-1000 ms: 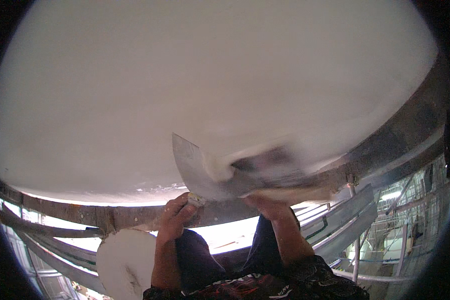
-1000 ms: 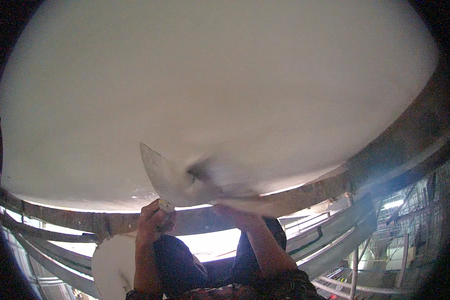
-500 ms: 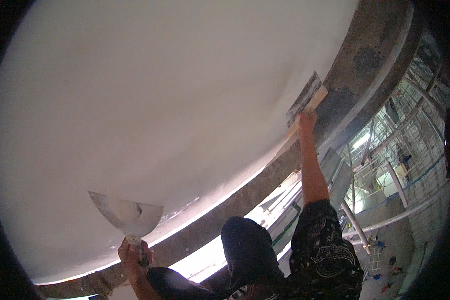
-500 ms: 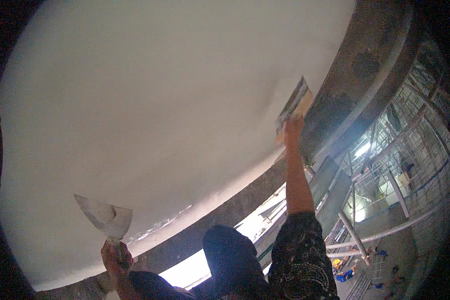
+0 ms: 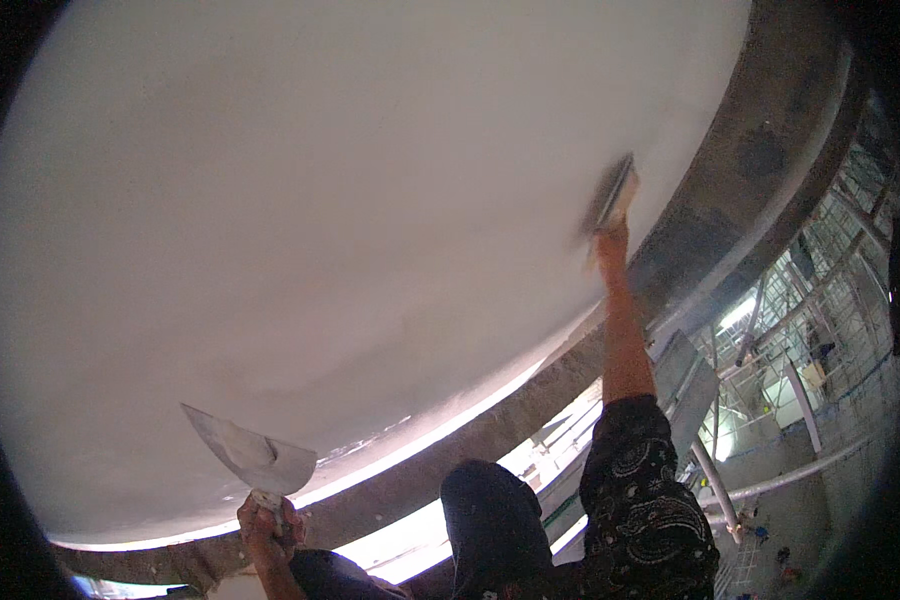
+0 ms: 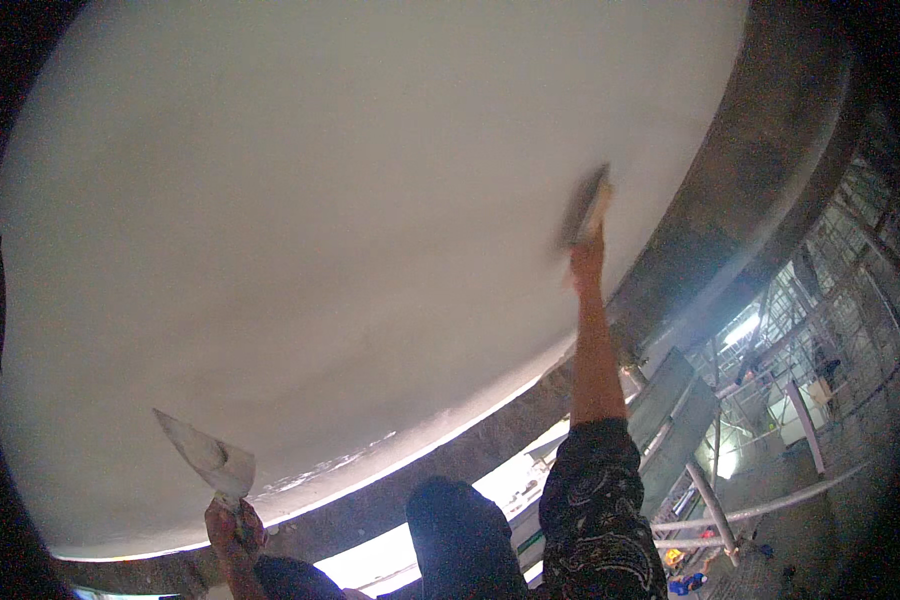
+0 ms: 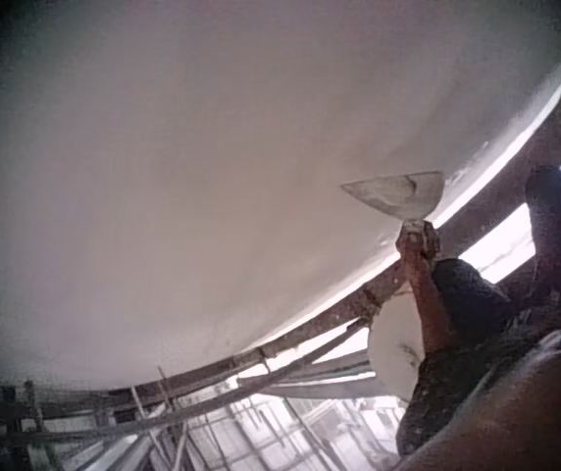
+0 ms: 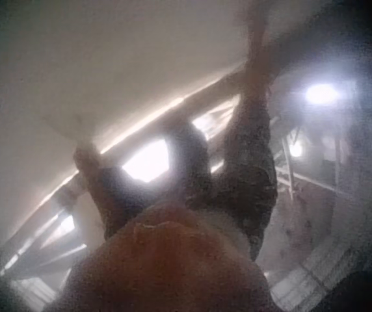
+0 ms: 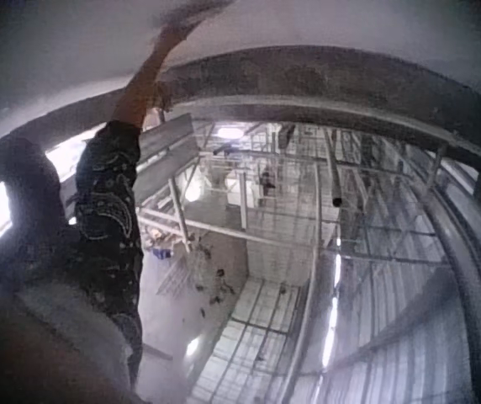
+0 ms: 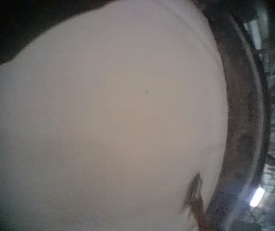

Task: The person applies white plaster to a ceiling using a trowel and a hawk. They repeatedly scoop plaster from the hawk and spread it onto the ceiling surface in broad strokes, smoothing the material as they work.

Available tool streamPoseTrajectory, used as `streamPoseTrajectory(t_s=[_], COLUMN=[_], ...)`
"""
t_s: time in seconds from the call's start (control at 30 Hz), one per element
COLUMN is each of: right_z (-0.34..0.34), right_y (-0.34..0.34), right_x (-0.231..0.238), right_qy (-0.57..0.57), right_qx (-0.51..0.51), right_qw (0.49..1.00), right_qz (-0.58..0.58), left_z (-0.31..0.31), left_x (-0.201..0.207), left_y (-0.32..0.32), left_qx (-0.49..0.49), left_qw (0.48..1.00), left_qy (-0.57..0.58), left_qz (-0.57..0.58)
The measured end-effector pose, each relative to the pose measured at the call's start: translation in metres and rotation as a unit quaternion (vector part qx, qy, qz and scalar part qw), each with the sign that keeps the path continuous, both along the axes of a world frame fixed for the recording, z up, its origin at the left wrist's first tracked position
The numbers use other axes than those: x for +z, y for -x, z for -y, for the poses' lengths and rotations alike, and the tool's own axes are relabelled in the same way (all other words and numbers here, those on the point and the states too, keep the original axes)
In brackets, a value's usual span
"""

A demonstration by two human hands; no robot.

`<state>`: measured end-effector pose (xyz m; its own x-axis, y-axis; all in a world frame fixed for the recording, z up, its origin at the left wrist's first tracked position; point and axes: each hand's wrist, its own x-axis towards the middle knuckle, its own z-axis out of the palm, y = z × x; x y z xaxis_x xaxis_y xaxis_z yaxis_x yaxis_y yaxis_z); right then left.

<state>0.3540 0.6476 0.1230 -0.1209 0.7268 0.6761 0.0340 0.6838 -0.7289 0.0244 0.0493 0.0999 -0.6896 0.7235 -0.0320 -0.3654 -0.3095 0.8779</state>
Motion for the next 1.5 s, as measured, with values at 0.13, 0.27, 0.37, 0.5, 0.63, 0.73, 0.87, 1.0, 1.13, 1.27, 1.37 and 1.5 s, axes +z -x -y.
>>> streamPoseTrajectory(t_s=[0.13, 0.27, 0.37, 0.5, 0.63, 0.73, 0.87, 1.0, 1.13, 1.27, 1.37, 1.5], right_z=[0.066, 0.156, 0.232, 0.329, 0.403, 0.465, 0.517, 0.537, 0.498, 0.448, 0.432, 0.458], right_y=[0.062, 0.130, 0.183, 0.243, 0.299, 0.336, 0.359, 0.351, 0.286, 0.218, 0.206, 0.194], right_x=[-0.014, -0.013, -0.005, 0.009, -0.004, -0.003, -0.004, -0.014, -0.032, -0.020, -0.009, -0.012], right_qy=[0.053, -0.007, -0.030, 0.009, -0.033, -0.005, -0.005, 0.058, 0.454, 0.403, 0.272, 0.601], right_qx=[-0.053, -0.042, -0.075, -0.053, -0.038, -0.008, 0.050, 0.335, 0.441, 0.443, 0.526, 0.596], right_qw=[0.997, 0.999, 0.992, 0.991, 0.990, 0.989, 0.984, 0.934, 0.773, 0.768, 0.757, 0.327], right_qz=[-0.002, 0.017, 0.092, 0.119, 0.129, 0.148, 0.170, 0.109, 0.048, -0.225, -0.275, -0.420], left_z=[0.016, 0.042, 0.049, 0.068, 0.089, 0.103, 0.094, 0.106, 0.099, 0.085, 0.082, 0.069], left_x=[-0.009, -0.014, -0.003, -0.007, -0.013, -0.015, -0.010, -0.018, 0.000, 0.014, 0.014, 0.023], left_y=[0.007, 0.009, 0.005, 0.013, 0.029, 0.039, 0.040, 0.040, 0.036, 0.031, 0.029, 0.020], left_qx=[-0.006, -0.031, 0.000, 0.036, 0.007, 0.027, 0.045, 0.054, 0.030, 0.033, -0.024, -0.046], left_qw=[0.998, 0.999, 0.998, 0.995, 0.994, 0.992, 0.988, 0.988, 0.995, 0.990, 0.994, 0.994], left_qy=[0.047, 0.008, -0.055, -0.077, -0.107, -0.123, -0.146, -0.142, -0.088, 0.084, 0.087, 0.081], left_qz=[-0.034, -0.041, -0.032, -0.051, -0.029, -0.025, 0.010, -0.006, -0.040, -0.110, -0.055, -0.054])
